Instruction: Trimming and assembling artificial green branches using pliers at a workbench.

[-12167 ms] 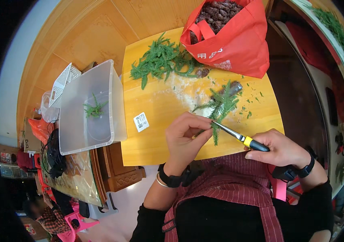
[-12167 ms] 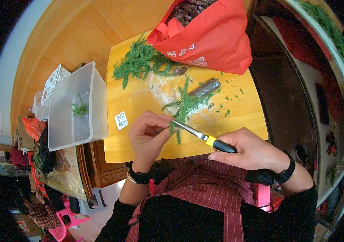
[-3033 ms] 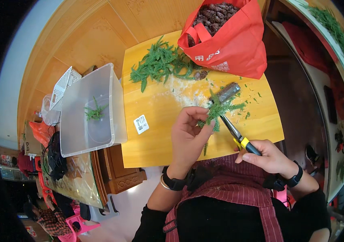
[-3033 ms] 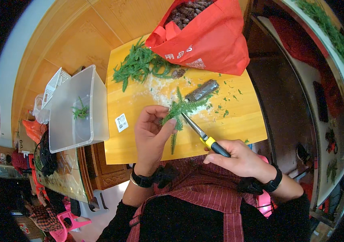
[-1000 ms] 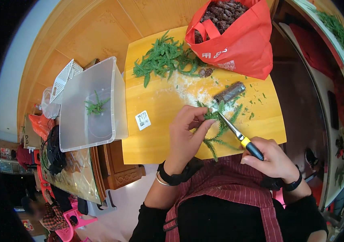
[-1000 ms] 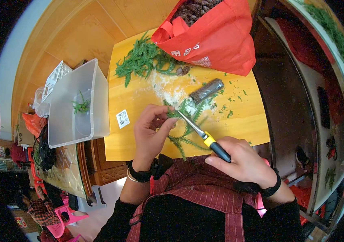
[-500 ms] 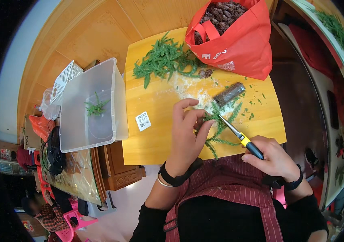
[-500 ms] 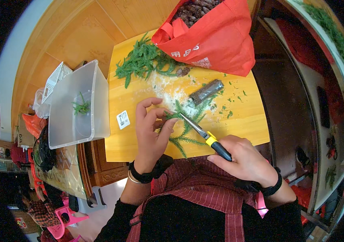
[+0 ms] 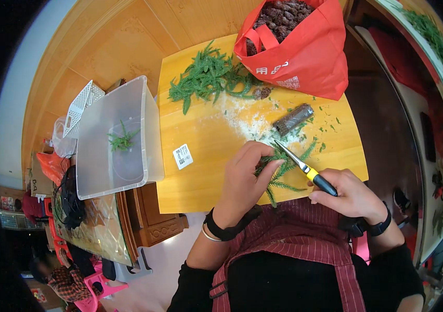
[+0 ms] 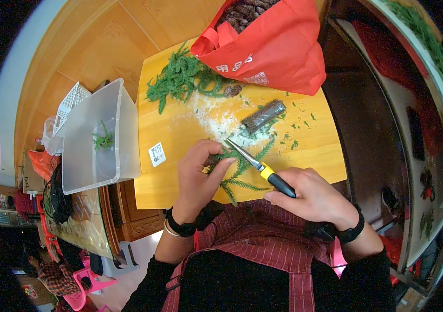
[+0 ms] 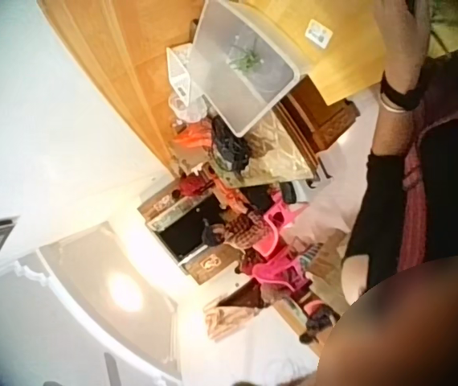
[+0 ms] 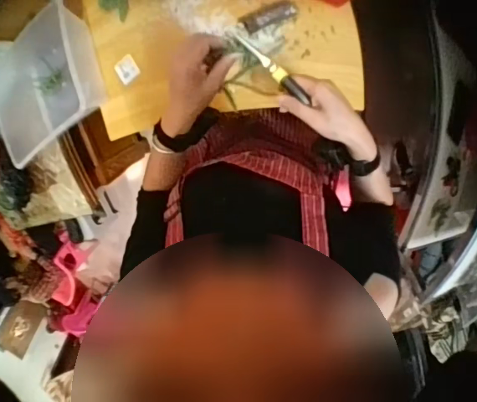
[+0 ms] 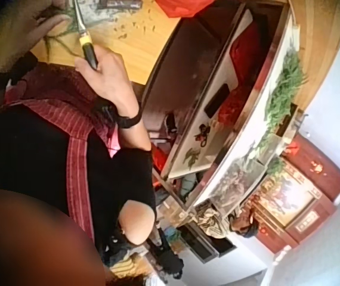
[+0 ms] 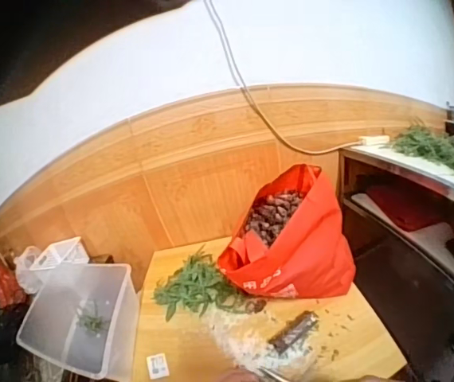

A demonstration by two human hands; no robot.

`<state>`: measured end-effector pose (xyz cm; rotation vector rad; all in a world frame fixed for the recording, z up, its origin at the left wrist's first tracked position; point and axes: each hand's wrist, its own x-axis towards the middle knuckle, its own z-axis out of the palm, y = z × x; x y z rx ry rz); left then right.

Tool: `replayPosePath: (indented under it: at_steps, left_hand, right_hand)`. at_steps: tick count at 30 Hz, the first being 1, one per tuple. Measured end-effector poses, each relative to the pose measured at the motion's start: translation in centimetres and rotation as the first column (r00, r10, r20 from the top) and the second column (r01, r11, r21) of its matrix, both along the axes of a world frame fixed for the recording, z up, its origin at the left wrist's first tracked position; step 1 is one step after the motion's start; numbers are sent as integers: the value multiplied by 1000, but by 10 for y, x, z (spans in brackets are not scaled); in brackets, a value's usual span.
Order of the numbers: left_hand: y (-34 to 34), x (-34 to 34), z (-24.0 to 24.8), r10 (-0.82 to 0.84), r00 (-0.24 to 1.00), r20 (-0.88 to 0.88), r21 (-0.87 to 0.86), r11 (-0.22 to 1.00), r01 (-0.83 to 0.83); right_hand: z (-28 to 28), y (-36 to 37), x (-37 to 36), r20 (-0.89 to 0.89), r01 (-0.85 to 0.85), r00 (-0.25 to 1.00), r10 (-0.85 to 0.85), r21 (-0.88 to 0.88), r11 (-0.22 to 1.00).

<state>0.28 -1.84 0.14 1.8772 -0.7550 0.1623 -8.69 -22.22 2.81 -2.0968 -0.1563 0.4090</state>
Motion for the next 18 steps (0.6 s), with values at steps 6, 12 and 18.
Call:
replayPosePath:
  at_steps: [6,12,18]
  left_hand:
    - [-2,0,4,-27,998,-53,17,999,28]
    - [-1,-1,6,-8,992,-130,10,1000,10]
    - [2,-2,7,25,981,-194,16,1000,-22]
  right_hand:
    - [1,4,10,157,-27,987,27,-1,1000]
    - [3,5,20,119,-79,989,86,-56,995]
    - [-3,7,22,-11,-69,997,70,94,993]
